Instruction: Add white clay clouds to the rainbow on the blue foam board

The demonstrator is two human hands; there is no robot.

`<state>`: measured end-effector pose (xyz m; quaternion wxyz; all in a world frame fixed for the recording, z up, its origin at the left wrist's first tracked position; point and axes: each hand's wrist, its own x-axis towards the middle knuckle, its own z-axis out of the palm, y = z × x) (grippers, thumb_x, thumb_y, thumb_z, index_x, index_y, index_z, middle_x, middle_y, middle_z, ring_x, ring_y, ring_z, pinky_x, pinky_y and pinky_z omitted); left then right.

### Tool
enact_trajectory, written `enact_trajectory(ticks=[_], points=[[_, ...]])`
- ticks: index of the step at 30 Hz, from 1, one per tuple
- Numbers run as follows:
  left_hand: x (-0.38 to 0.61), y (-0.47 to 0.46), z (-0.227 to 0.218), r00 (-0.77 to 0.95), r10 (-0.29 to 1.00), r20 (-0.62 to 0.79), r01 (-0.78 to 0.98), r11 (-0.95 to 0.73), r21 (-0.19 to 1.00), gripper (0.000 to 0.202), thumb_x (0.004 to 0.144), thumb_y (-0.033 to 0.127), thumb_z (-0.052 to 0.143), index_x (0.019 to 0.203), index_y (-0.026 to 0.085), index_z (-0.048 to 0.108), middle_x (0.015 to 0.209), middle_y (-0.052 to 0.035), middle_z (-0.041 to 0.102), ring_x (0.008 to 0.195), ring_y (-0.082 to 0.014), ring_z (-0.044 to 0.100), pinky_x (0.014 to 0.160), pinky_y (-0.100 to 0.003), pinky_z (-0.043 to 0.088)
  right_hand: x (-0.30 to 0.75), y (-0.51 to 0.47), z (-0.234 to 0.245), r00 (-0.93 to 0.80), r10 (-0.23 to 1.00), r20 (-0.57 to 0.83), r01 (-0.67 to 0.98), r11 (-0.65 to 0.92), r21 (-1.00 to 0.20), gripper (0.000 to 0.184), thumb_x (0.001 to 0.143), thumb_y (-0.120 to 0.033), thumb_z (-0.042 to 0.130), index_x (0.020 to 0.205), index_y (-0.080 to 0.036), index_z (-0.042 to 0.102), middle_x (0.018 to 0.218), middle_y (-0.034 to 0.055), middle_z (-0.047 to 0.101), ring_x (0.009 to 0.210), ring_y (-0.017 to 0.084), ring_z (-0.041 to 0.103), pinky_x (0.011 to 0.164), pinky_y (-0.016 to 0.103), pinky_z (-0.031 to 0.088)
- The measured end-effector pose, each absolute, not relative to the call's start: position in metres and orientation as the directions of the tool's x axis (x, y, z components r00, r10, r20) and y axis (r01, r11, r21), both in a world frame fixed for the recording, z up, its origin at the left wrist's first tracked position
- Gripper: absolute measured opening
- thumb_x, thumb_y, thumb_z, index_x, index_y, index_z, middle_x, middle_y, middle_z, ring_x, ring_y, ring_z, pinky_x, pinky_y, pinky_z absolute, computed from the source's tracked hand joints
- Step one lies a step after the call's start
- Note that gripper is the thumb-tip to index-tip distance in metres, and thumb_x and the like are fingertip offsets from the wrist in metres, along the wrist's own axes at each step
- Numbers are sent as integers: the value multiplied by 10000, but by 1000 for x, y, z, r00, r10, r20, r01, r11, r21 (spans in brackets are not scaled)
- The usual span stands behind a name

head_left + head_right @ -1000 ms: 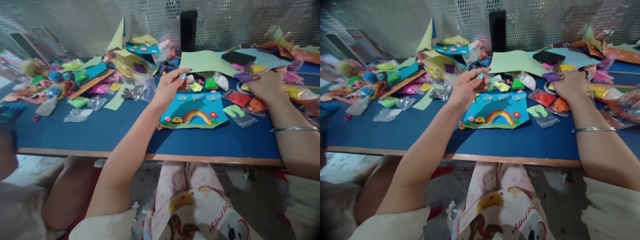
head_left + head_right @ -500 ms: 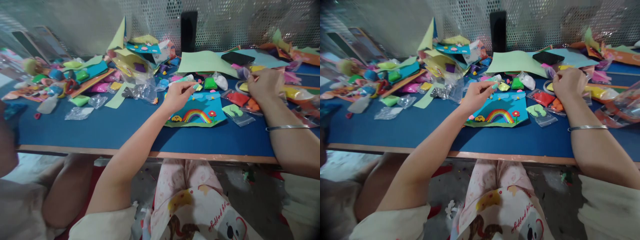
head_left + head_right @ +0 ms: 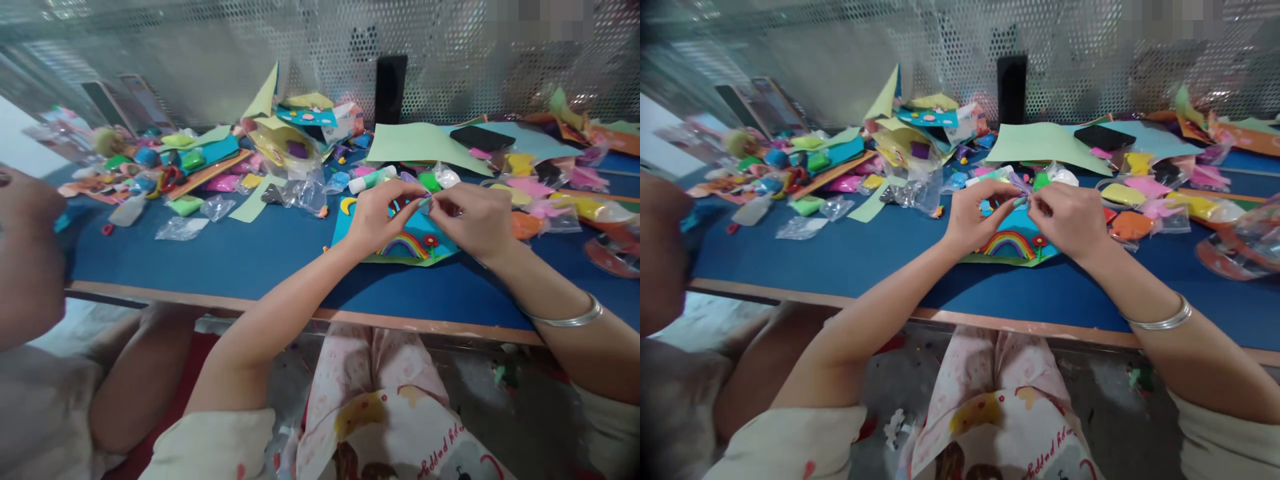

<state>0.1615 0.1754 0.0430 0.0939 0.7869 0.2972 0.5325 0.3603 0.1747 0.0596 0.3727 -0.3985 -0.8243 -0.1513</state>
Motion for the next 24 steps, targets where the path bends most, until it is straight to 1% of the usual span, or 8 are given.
enact_trajectory(ticks=[3, 6, 11, 14, 17, 19, 22, 24], points=[[160, 179, 41, 289, 561, 776, 452, -794, 406, 211, 980, 313, 589, 1024, 181, 747, 914, -65, 768, 764, -129, 664, 716, -279, 536, 357, 171, 60, -333, 586, 739, 771, 620, -145, 225, 885, -253, 540, 665, -233, 579, 654, 45, 659, 611, 199, 621, 598, 340, 421], [161, 180, 38, 282, 571, 771, 506, -772, 386, 204, 971, 286, 580, 1004, 186, 755, 870, -54, 752, 722, -127, 641, 709, -283, 521, 353, 167, 60, -314, 589, 745, 755, 631, -180, 188, 865, -231, 551, 678, -233, 576, 643, 39, 669, 599, 202, 633, 593, 341, 436], [162, 180, 37, 223, 572, 789, 593, -722, 356, 372, 1031, 442, 494, 991, 219, 788, 737, -47, 669, 775, -175, 648, 698, -318, 485, 347, 157, 61, -319, 600, 733, 705, 667, -239, 203, 881, -273, 563, 683, -237, 587, 628, 25, 667, 574, 194, 634, 580, 337, 460], [159, 183, 38, 251, 606, 755, 572, -722, 389, 419, 1031, 493, 463, 1069, 228, 785, 863, -76, 678, 864, -200, 651, 743, -339, 508, 346, 154, 62, -310, 621, 720, 679, 675, -289, 210, 891, -288, 571, 687, -240, 589, 616, 14, 653, 559, 188, 624, 575, 335, 466], [157, 185, 38, 373, 634, 677, 472, -758, 450, 385, 1015, 403, 438, 1188, 226, 733, 1094, -94, 672, 1024, -208, 645, 855, -347, 539, 347, 155, 60, -268, 605, 750, 647, 690, -325, 161, 865, -260, 585, 709, -224, 607, 634, 21, 667, 560, 193, 631, 571, 334, 471], [157, 184, 37, 466, 624, 627, 415, -781, 468, 394, 947, 329, 489, 1272, 205, 675, 1163, -94, 670, 1059, -210, 643, 888, -342, 542, 347, 157, 60, -239, 606, 758, 636, 688, -349, 147, 854, -250, 590, 712, -218, 608, 647, 25, 677, 559, 188, 631, 571, 328, 475], [157, 178, 38, 583, 622, 523, 404, -780, 478, 631, 823, 258, 595, 1440, 163, 509, 919, -34, 716, 816, -185, 667, 765, -304, 535, 347, 155, 61, -245, 599, 763, 614, 705, -356, 127, 846, -235, 585, 722, -220, 603, 660, 17, 683, 562, 169, 625, 571, 310, 471], [157, 175, 39, 609, 619, 496, 431, -783, 448, 661, 813, 250, 629, 1447, 139, 476, 763, 14, 689, 684, -169, 647, 676, -282, 502, 346, 153, 63, -273, 563, 780, 605, 731, -316, 121, 839, -231, 581, 719, -217, 599, 635, 8, 662, 548, 158, 604, 556, 301, 447]])
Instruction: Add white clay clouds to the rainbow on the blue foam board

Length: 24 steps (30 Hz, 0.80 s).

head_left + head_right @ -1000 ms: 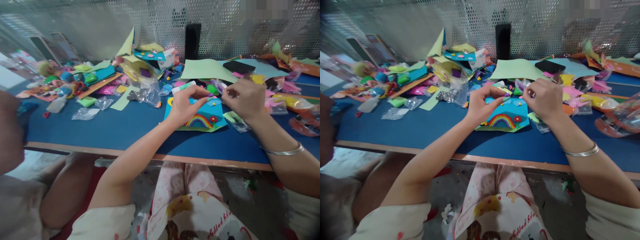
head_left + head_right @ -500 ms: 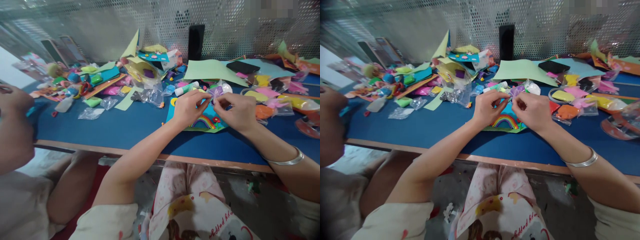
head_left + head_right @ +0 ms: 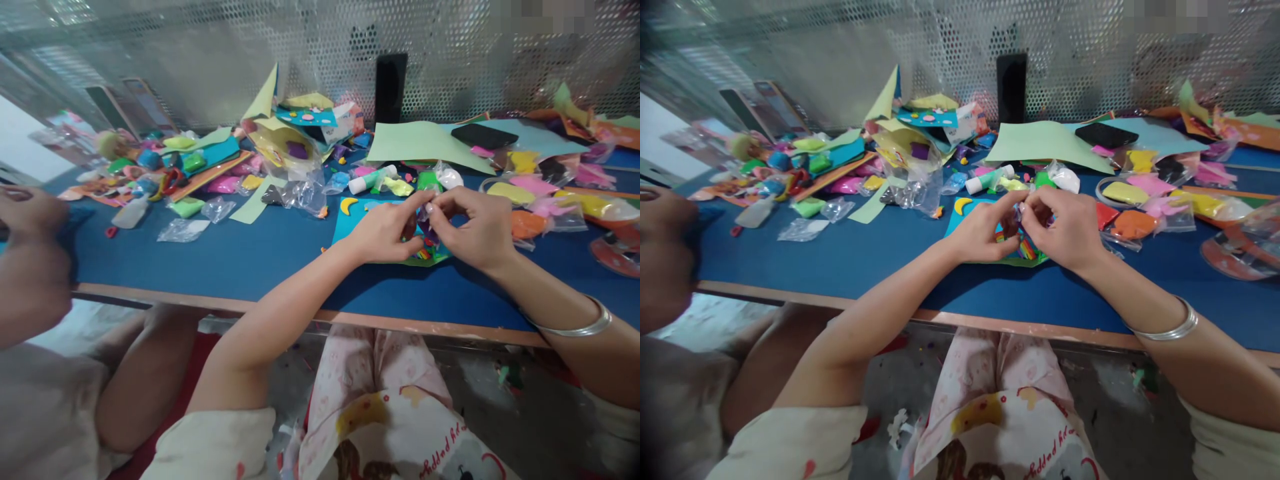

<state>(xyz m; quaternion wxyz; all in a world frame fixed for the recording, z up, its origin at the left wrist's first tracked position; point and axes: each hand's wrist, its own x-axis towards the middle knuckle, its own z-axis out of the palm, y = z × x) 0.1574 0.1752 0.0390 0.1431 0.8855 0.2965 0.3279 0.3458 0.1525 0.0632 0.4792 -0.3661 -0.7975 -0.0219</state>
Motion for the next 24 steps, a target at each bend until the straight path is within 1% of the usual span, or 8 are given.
enact_trajectory(ticks=[4, 7, 9, 11, 14, 17, 20, 24], points=[[154, 179, 40, 564, 567, 600, 467, -819, 334, 263, 865, 240, 650, 1114, 162, 674, 815, -20, 722, 746, -163, 678, 670, -259, 482, 349, 152, 68, -347, 546, 762, 580, 764, -283, 158, 881, -259, 581, 731, -220, 612, 633, 8, 643, 556, 156, 579, 555, 309, 428], [152, 186, 38, 500, 532, 683, 429, -838, 338, 141, 872, 155, 616, 955, 165, 729, 864, -37, 747, 778, -147, 694, 694, -252, 508, 357, 158, 72, -377, 501, 779, 536, 804, -257, 117, 898, -336, 626, 907, -227, 669, 923, 71, 735, 881, 248, 685, 806, 410, 526], [153, 189, 37, 438, 506, 743, 373, -854, 363, 193, 896, 135, 573, 946, 171, 756, 918, -46, 761, 812, -140, 709, 724, -260, 536, 362, 164, 73, -436, 536, 723, 521, 805, -283, 412, 837, -425, 713, 1186, -215, 651, 1223, 133, 701, 1157, 322, 650, 993, 500, 504], [154, 189, 36, 397, 474, 786, 321, -874, 365, 244, 926, 140, 532, 955, 194, 768, 990, -43, 769, 871, -140, 722, 767, -278, 563, 367, 169, 71, -509, 631, 586, 548, 762, -345, 725, 741, -477, 780, 1369, -191, 558, 1347, 169, 644, 1226, 363, 630, 1008, 536, 510], [157, 188, 35, 403, 423, 811, 286, -900, 327, 267, 915, 139, 514, 994, 207, 760, 1059, -47, 757, 958, -153, 725, 828, -308, 593, 369, 174, 65, -511, 742, 435, 674, 659, -332, 533, 663, -465, 781, 1109, -208, 639, 1012, 113, 726, 913, 342, 704, 787, 483, 556], [158, 185, 36, 406, 421, 811, 317, -897, 307, 313, 854, 164, 554, 1111, 198, 729, 1128, -75, 720, 1060, -192, 707, 923, -363, 606, 367, 174, 63, -398, 788, 469, 775, 563, -288, 340, 644, -450, 750, 829, -236, 562, 711, 43, 627, 669, 261, 634, 633, 382, 488], [157, 183, 39, 411, 470, 781, 322, -876, 358, 372, 834, 204, 567, 1177, 207, 709, 1209, -69, 695, 1120, -203, 685, 958, -369, 605, 363, 170, 66, -295, 759, 580, 795, 532, -291, 344, 644, -452, 728, 832, -237, 535, 723, 50, 630, 664, 241, 614, 635, 364, 456], [156, 182, 41, 369, 571, 733, 242, -821, 518, 365, 845, 258, 602, 1189, 202, 710, 1249, -74, 669, 1094, -186, 673, 804, -279, 622, 358, 164, 69, -226, 756, 615, 810, 497, -313, 294, 708, -437, 696, 866, -230, 561, 797, 71, 677, 710, 234, 634, 674, 362, 476]])
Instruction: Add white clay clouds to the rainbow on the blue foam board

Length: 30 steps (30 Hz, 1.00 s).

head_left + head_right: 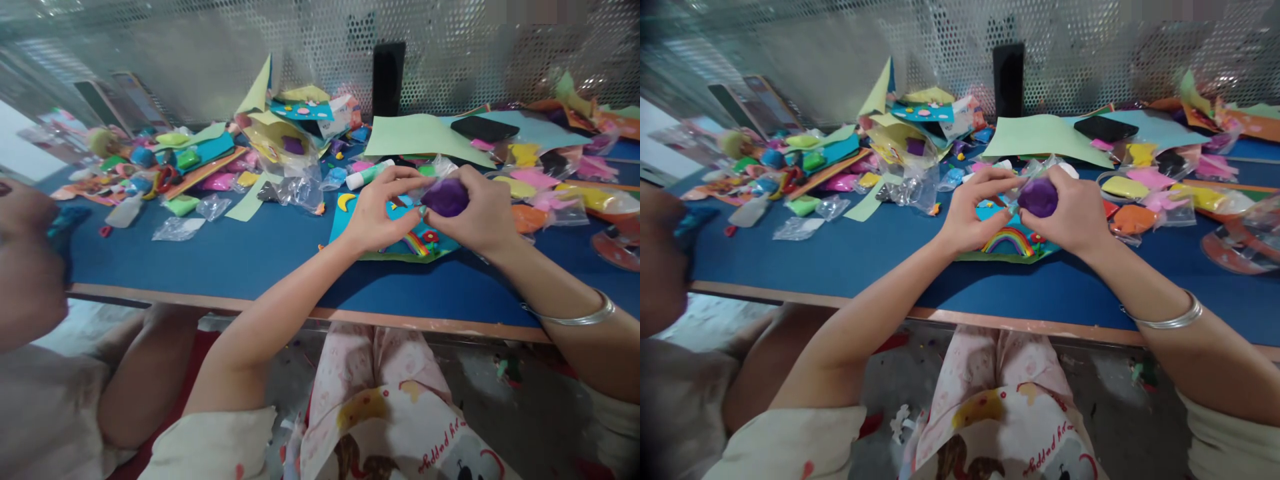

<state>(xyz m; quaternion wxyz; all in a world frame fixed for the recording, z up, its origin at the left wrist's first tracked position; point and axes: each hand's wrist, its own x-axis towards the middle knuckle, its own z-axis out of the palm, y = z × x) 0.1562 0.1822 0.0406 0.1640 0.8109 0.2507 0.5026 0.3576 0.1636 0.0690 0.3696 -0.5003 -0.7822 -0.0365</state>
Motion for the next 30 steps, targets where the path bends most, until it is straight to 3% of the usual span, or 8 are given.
enact_trajectory(ticks=[6, 11, 14, 17, 21, 26, 30], points=[[163, 179, 36, 458, 651, 606, 88, -711, 697, 330, 866, 391, 696, 1157, 236, 720, 1349, -87, 596, 1189, -217, 660, 835, -293, 628, 359, 162, 64, -216, 779, 588, 847, 450, -285, 287, 715, -397, 736, 915, -239, 603, 830, 69, 688, 781, 266, 663, 726, 382, 498], [166, 180, 36, 434, 617, 656, 150, -768, 623, 349, 973, 526, 605, 1008, 226, 780, 1211, -74, 706, 1098, -201, 709, 921, -355, 614, 358, 161, 61, -313, 759, 571, 792, 540, -284, 254, 679, -315, 680, 909, -232, 615, 811, 59, 694, 740, 265, 670, 655, 372, 482], [161, 187, 37, 409, 613, 675, 162, -777, 608, 442, 969, 607, 575, 935, 215, 777, 1117, -61, 762, 1056, -201, 731, 901, -360, 618, 357, 162, 64, -362, 722, 590, 661, 645, -383, 265, 743, -381, 691, 959, -232, 657, 892, 49, 721, 788, 245, 677, 685, 366, 496], [157, 192, 38, 347, 667, 659, 146, -733, 665, 500, 913, 683, 611, 1024, 211, 732, 1024, -47, 781, 982, -194, 752, 799, -329, 635, 358, 165, 64, -350, 759, 548, 563, 639, -524, 300, 904, -529, 622, 932, -237, 687, 831, 27, 698, 735, 197, 637, 645, 331, 467], [157, 197, 35, 287, 746, 601, 129, -652, 747, 612, 845, 731, 666, 1186, 225, 637, 929, -20, 764, 859, -175, 758, 755, -335, 645, 356, 168, 64, -257, 762, 594, 562, 618, -550, 461, 963, -624, 550, 795, -214, 678, 699, 22, 643, 647, 171, 571, 592, 316, 399], [155, 203, 33, 347, 707, 616, 100, -681, 726, 588, 887, 759, 570, 954, 195, 724, 891, -30, 765, 844, -167, 755, 737, -330, 653, 355, 165, 69, -179, 770, 613, 510, 605, -611, 310, 931, -515, 641, 864, -220, 710, 814, 36, 703, 729, 192, 637, 652, 335, 483], [154, 197, 39, 328, 698, 637, 177, -708, 684, 593, 875, 757, 591, 866, 183, 740, 827, -34, 771, 763, -148, 729, 679, -301, 633, 353, 160, 71, -215, 781, 587, 530, 598, -601, 323, 915, -530, 663, 832, -224, 725, 763, 39, 693, 687, 208, 639, 629, 359, 484]])
